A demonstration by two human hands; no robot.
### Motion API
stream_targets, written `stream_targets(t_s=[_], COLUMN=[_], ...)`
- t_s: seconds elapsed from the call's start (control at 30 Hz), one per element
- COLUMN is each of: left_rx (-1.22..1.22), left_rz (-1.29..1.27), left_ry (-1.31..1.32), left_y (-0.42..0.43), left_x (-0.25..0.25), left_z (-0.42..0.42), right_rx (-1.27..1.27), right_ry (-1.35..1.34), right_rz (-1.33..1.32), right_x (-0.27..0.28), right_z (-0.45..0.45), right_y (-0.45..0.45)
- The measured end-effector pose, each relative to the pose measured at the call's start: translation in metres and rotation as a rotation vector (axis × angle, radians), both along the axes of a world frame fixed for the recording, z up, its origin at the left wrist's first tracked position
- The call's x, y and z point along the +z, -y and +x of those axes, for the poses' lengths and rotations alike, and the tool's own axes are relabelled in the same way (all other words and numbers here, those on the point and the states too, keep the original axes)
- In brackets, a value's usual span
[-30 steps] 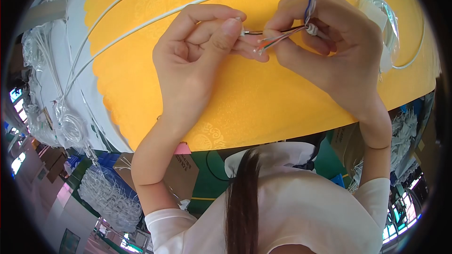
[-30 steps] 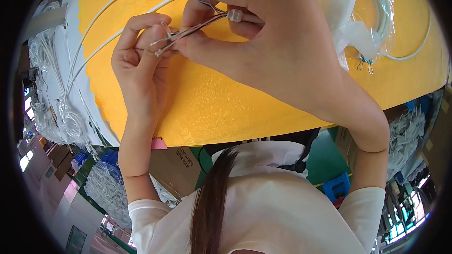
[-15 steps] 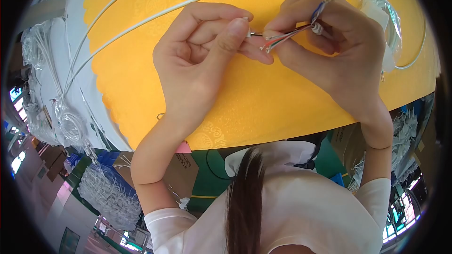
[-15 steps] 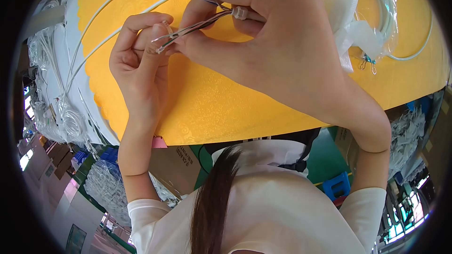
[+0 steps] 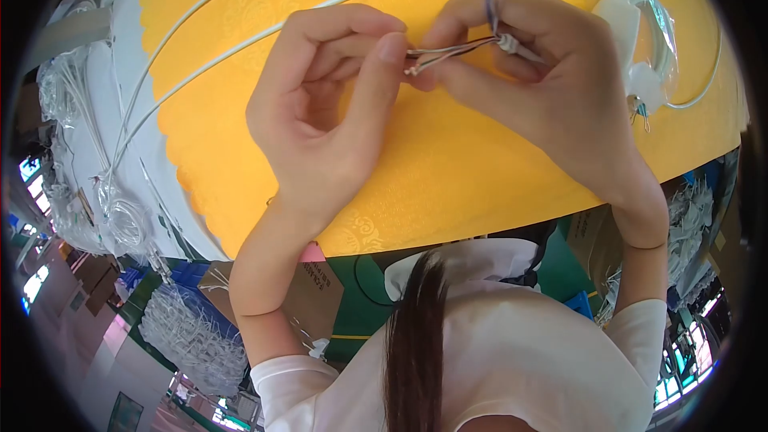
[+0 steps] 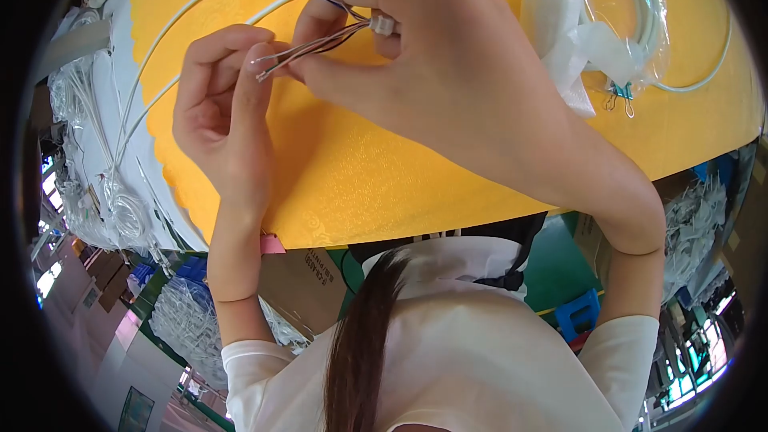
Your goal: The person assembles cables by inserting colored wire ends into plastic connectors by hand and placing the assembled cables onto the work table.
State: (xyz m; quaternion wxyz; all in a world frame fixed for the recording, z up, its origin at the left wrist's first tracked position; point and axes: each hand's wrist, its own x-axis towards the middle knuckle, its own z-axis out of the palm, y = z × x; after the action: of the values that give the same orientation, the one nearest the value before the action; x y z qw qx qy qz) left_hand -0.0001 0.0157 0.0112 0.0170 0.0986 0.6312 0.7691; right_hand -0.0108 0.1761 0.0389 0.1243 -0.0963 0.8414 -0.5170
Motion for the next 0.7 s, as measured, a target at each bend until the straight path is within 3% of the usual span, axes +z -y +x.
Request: stream_targets(t_s=[0.1,0.17,0.3,0.37,0.6,0.7], left_rx=[0.095,0.006,-0.295,-0.374,-0.323,-0.459], left_rz=[-0.401,-0.544,-0.618,-0.623,-0.540,-0.584], left_ry=[-0.148,-0.223,-0.218,-0.178,-0.081,-0.210], left_y=[-0.001,0.007,0.019,0.021,0.020,0.023], left_x=[0.011,0.016,0.014,0.013,0.015,0.018], left_z=[-0.001,-0.007,-0.018,-0.019,-0.019,-0.025], right_rx=[-0.044,-0.049,-0.002,0.041,0.099,0.077], right_ry=[-0.049,-0.010,0.051,-0.091,-0.210,-0.205], right_rz=[-0.090,0.019,0.065,-0.004,0.079,0.030], right_x=[-0.001,0.009,0.007,-0.012,-0.016,-0.020], right_z=[0.001,0.002,0.002,0.002,0.004,0.005], right_y=[0.009,0.011,0.007,0.001,-0.001,-0.001])
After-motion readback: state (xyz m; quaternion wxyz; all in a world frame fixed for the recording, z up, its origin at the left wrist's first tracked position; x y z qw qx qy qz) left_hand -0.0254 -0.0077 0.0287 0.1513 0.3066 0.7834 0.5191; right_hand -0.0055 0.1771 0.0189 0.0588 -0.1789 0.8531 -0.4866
